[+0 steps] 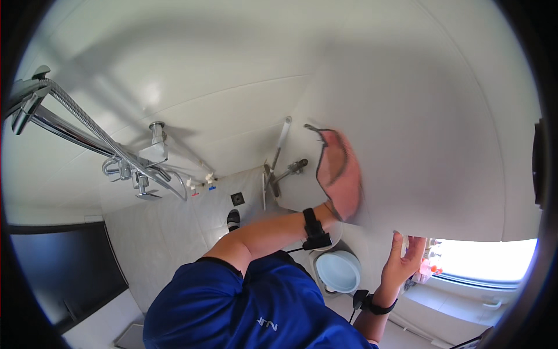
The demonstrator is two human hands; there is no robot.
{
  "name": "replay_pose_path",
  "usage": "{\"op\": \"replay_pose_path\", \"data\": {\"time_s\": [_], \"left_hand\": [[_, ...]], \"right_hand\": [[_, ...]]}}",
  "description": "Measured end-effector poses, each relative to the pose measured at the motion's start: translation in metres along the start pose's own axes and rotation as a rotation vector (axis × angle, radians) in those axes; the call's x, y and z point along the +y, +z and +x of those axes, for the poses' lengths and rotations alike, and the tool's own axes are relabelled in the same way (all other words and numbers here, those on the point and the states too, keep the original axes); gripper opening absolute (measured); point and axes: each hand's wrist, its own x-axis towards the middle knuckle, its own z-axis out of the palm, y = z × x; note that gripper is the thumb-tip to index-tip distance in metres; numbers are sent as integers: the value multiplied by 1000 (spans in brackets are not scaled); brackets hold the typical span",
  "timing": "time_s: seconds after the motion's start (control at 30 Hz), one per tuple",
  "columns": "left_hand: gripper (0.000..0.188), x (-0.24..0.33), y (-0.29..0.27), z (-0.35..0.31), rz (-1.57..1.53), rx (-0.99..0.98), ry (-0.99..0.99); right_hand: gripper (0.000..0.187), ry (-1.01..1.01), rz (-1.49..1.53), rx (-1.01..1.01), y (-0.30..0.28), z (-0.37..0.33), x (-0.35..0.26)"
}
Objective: Cleaning the white bathroom wall tiles with a pink cloth.
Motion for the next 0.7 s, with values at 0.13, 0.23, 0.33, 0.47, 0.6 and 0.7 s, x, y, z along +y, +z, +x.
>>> {"op": "replay_pose_path", "data": {"time_s": [0.13, 0.23, 0.33, 0.47, 0.6, 0.7], "left_hand": [[46, 19, 7, 20, 20, -96, 257], [39, 3, 9, 71, 109, -273, 346], [39, 9, -16, 102, 1125, -410, 338], [41, -13, -25, 107, 1162, -257, 66], [43, -53, -17, 52, 481, -49, -153], [45, -54, -11, -14, 253, -21, -194]], "right_hand": [[45, -18, 42, -50, -3, -1, 14], [43, -42, 28, -49, -9, -5, 20], [42, -41, 2, -3, -9, -8, 24], [40, -28, -31, 2, -13, -11, 28], [37, -9, 9, 33, -4, -9, 18], [37, -16, 28, 40, 1, -6, 13]]}}
